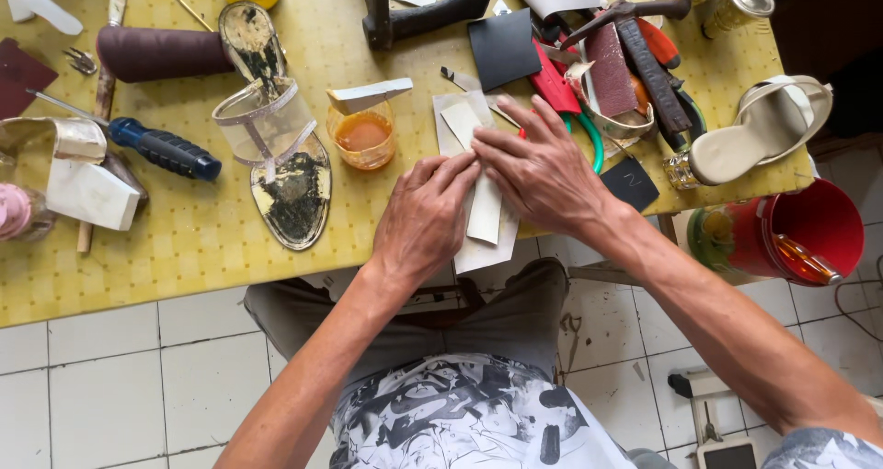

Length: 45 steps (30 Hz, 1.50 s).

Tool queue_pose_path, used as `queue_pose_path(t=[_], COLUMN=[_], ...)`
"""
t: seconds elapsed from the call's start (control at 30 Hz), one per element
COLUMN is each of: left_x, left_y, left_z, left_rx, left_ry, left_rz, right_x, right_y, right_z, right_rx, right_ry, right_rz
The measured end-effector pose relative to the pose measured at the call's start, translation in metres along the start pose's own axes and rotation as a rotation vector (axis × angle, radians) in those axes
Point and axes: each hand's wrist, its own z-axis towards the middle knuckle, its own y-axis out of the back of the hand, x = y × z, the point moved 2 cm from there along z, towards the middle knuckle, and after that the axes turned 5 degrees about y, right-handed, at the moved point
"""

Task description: The person uses a curved metal tool to press and shape a piece of white material on a workbench. They then use red-handled scissors to trim the edges of the material, cutting it into a curved shape.

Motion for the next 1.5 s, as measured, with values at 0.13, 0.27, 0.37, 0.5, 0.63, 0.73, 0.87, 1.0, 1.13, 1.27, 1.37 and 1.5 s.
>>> queue_pose_path(t=[0.13,0.27,0.37,0.5,0.63,0.73,0.87,1.0,1.13,1.27,1.37,1.5], left_x=[0.003,0.007,0.009,0.008,0.007,0.006,0.004,0.004,0.006,0.003,0.006,0.008], left_y=[-0.002,-0.002,0.001,0.001,0.000,0.005,0.017,0.021,0.016,0.011,0.012,0.008], left_z=[-0.001,-0.001,0.001,0.001,0.000,0.003,0.006,0.003,0.005,0.003,0.000,0.001], left_rx=[0.036,0.040,0.052,0.069,0.049,0.040,0.112,0.137,0.130,-0.022,-0.018,-0.016], left_ry=[0.033,-0.023,-0.043,-0.046,-0.058,-0.059,-0.108,-0.140,-0.195,-0.119,-0.108,-0.099], left_rz=[-0.045,-0.019,-0.019,-0.024,-0.015,-0.012,-0.134,-0.156,-0.235,-0.161,-0.134,-0.127], right_x=[0.015,0.026,0.030,0.041,0.053,0.058,0.059,0.068,0.071,0.073,0.076,0.074], right_y=[0.015,0.023,0.020,0.020,0.028,0.036,0.040,0.038,0.031,0.023,0.024,0.029], right_z=[-0.019,-0.024,-0.024,-0.029,-0.035,-0.036,-0.030,-0.020,-0.013,-0.021,-0.020,-0.017], right_rx=[0.034,0.006,-0.011,-0.017,-0.031,-0.064,0.003,-0.048,-0.012,-0.023,-0.030,-0.025], right_ry=[-0.028,-0.024,-0.007,0.002,0.042,0.080,0.050,-0.099,-0.152,-0.264,-0.292,-0.338], right_rz=[0.022,0.052,0.052,0.077,0.105,0.139,0.216,0.234,0.223,0.207,0.234,0.272])
